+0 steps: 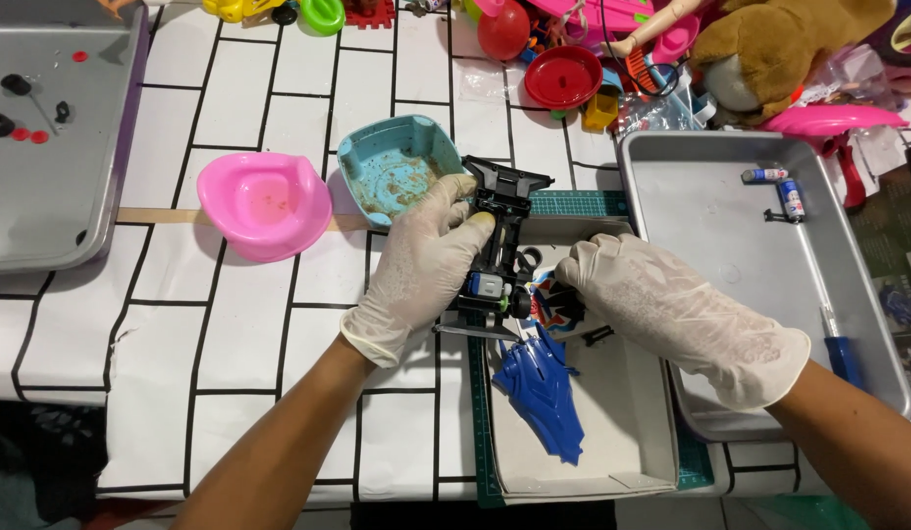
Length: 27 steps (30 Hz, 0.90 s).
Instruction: Assembling a plastic model toy car by fitting together the chassis, motor, and body shell components.
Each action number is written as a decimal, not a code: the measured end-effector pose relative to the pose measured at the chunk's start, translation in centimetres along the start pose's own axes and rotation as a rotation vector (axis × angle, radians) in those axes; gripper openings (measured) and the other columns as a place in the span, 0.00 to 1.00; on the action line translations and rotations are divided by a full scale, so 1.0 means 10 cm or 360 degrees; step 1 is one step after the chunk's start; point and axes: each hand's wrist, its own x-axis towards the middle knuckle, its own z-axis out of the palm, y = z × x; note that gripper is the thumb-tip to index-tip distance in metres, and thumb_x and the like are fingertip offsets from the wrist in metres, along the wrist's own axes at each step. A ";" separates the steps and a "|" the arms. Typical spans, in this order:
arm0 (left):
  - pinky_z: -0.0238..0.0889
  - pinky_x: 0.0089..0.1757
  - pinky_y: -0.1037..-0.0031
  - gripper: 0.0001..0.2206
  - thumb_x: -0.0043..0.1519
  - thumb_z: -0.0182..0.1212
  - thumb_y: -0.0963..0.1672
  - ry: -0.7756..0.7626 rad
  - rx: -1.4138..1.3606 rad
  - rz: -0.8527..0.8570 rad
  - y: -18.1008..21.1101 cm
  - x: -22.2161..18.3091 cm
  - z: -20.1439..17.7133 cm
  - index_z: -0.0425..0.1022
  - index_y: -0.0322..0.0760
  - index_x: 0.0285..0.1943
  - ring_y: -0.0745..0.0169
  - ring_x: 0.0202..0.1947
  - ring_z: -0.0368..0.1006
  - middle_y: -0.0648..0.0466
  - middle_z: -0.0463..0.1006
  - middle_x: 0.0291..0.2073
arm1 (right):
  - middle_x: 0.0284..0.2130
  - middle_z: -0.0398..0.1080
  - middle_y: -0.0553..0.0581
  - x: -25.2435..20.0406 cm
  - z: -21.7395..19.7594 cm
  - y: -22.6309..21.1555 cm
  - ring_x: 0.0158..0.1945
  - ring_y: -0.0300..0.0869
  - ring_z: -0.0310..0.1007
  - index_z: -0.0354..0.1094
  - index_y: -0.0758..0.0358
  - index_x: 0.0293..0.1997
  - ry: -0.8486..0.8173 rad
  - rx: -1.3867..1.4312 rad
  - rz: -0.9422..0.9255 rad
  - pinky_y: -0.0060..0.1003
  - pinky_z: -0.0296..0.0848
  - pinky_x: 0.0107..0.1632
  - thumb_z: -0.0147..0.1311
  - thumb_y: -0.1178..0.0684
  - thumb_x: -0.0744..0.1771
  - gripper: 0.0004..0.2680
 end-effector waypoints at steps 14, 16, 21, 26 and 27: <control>0.69 0.56 0.52 0.17 0.62 0.58 0.47 0.0038 0.0061 0.0071 -0.01 0.02 -0.19 0.72 0.45 0.60 0.39 0.60 0.75 0.39 0.82 0.49 | 0.30 0.68 0.48 -0.10 0.06 -0.13 0.37 0.45 0.72 0.62 0.50 0.47 0.0328 -0.0325 -0.0165 0.41 0.73 0.37 0.55 0.50 0.66 0.08; 0.70 0.55 0.53 0.17 0.62 0.57 0.48 0.0043 0.0083 0.0075 0.03 -0.02 -0.19 0.72 0.46 0.60 0.40 0.59 0.76 0.40 0.83 0.47 | 0.32 0.70 0.47 -0.19 -0.04 -0.16 0.38 0.43 0.73 0.62 0.48 0.50 0.0272 -0.0293 -0.0201 0.41 0.73 0.38 0.54 0.50 0.66 0.09; 0.71 0.40 0.72 0.21 0.58 0.51 0.48 0.0057 0.0221 0.0077 0.17 -0.09 -0.17 0.72 0.43 0.61 0.61 0.31 0.79 0.53 0.86 0.43 | 0.37 0.74 0.56 -0.29 -0.27 -0.22 0.40 0.52 0.74 0.65 0.52 0.60 0.0257 -0.0111 -0.0055 0.47 0.75 0.39 0.58 0.43 0.66 0.17; 0.69 0.44 0.72 0.21 0.57 0.52 0.48 0.0093 0.0255 0.0106 0.10 -0.04 -0.14 0.73 0.45 0.59 0.59 0.36 0.80 0.55 0.86 0.41 | 0.43 0.77 0.56 -0.21 -0.23 -0.26 0.46 0.55 0.75 0.70 0.51 0.57 0.0131 0.0203 0.0072 0.50 0.76 0.44 0.59 0.52 0.61 0.17; 0.69 0.46 0.72 0.21 0.57 0.52 0.49 0.0096 0.0264 0.0116 0.09 -0.04 -0.14 0.73 0.45 0.59 0.58 0.39 0.81 0.55 0.87 0.42 | 0.43 0.77 0.57 -0.21 -0.25 -0.27 0.46 0.56 0.76 0.70 0.52 0.56 0.0105 0.0292 0.0079 0.50 0.75 0.45 0.58 0.54 0.61 0.17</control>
